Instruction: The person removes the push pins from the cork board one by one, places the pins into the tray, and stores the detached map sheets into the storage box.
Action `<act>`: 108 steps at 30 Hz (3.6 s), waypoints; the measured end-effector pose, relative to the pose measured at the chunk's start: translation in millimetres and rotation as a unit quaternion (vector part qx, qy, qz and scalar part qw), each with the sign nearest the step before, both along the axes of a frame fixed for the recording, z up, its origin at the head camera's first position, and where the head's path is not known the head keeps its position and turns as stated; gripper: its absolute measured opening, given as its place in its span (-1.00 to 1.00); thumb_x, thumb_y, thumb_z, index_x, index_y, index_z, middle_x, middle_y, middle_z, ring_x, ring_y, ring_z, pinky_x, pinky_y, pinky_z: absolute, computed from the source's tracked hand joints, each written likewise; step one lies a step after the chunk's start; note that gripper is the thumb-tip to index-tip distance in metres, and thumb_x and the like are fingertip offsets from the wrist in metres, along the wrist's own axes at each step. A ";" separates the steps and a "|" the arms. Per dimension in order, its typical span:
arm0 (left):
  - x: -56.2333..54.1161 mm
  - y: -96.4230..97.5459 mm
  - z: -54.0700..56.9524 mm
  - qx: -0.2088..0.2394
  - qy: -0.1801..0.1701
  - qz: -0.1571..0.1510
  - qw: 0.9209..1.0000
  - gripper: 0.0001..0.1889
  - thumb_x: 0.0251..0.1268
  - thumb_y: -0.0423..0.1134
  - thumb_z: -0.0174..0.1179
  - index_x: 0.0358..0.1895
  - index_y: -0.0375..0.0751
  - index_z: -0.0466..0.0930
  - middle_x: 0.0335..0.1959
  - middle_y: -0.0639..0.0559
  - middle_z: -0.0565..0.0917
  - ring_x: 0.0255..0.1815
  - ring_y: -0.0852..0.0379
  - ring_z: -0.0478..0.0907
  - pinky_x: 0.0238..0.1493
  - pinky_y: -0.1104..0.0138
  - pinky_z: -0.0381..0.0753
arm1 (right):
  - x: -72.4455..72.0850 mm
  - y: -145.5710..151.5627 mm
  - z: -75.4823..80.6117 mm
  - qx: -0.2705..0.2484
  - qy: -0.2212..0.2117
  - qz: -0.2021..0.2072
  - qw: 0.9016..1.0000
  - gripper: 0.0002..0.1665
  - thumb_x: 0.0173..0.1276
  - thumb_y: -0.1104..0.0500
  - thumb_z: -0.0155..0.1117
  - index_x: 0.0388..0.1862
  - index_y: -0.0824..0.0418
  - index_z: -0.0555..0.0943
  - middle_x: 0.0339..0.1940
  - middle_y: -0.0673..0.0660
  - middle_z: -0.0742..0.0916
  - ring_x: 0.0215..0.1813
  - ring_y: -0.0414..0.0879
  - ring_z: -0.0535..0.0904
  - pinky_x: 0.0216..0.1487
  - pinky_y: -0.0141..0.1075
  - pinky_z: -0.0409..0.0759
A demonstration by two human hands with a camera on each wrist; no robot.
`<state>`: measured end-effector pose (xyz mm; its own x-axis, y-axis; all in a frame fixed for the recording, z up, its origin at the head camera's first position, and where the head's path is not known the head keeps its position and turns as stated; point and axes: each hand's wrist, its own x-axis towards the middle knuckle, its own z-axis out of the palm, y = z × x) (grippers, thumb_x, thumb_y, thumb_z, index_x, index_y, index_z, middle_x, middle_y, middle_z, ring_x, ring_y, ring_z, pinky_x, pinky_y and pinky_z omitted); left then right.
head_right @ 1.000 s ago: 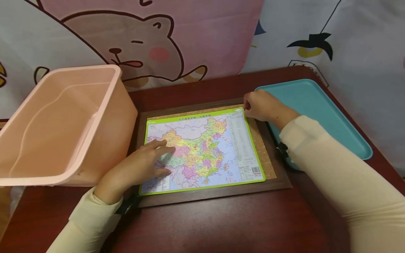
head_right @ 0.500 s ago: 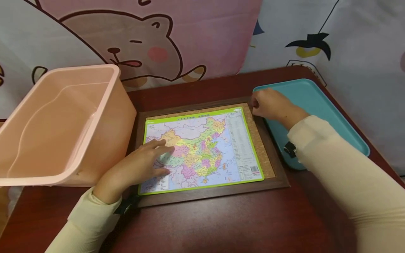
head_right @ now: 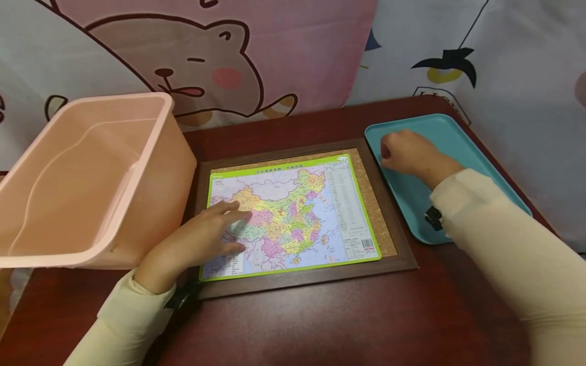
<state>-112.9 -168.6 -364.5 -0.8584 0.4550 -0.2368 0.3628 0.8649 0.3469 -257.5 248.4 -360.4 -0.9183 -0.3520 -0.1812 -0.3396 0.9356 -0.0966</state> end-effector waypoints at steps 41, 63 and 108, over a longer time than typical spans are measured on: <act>0.4 0.8 1.8 -0.002 -0.005 0.002 1.000 -0.28 0.11 -0.06 0.50 0.38 -0.06 0.49 0.48 -0.26 0.36 0.52 -0.31 0.23 0.36 -0.35 0.26 | 2.7 8.9 -7.4 0.026 -0.017 -0.029 0.999 -0.71 0.32 0.22 0.31 -0.10 0.43 0.62 -0.23 0.34 0.73 -0.26 0.09 0.63 -0.21 0.08 0.58; 2.3 -1.2 3.7 0.005 -0.009 0.004 1.000 -0.28 0.09 -0.04 0.51 0.37 -0.04 0.50 0.49 -0.23 0.36 0.54 -0.28 0.22 0.41 -0.28 0.25 | 39.4 -12.5 -0.3 -0.041 0.031 0.053 0.997 -0.77 0.28 0.21 0.40 -0.10 0.23 0.66 -0.23 0.18 0.75 -0.29 -0.02 0.66 -0.40 -0.12 0.59; -61.2 -17.9 -10.7 -0.103 0.011 0.133 0.986 -0.19 0.41 0.09 0.16 0.55 -0.30 0.11 0.45 -0.46 0.28 0.40 -0.38 0.37 0.40 -0.12 0.37 | 72.4 -20.6 1.9 -0.028 0.034 0.047 0.998 -0.57 0.33 0.15 0.39 0.14 0.30 0.68 -0.20 0.24 0.71 -0.38 -0.07 0.51 -0.43 -0.19 0.45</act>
<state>-174.1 -186.5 -375.2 -0.9472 0.1571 -0.2797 0.1190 0.9817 0.1485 -185.1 227.8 -358.5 -0.8903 -0.4448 -0.0971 -0.4330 0.8932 -0.1214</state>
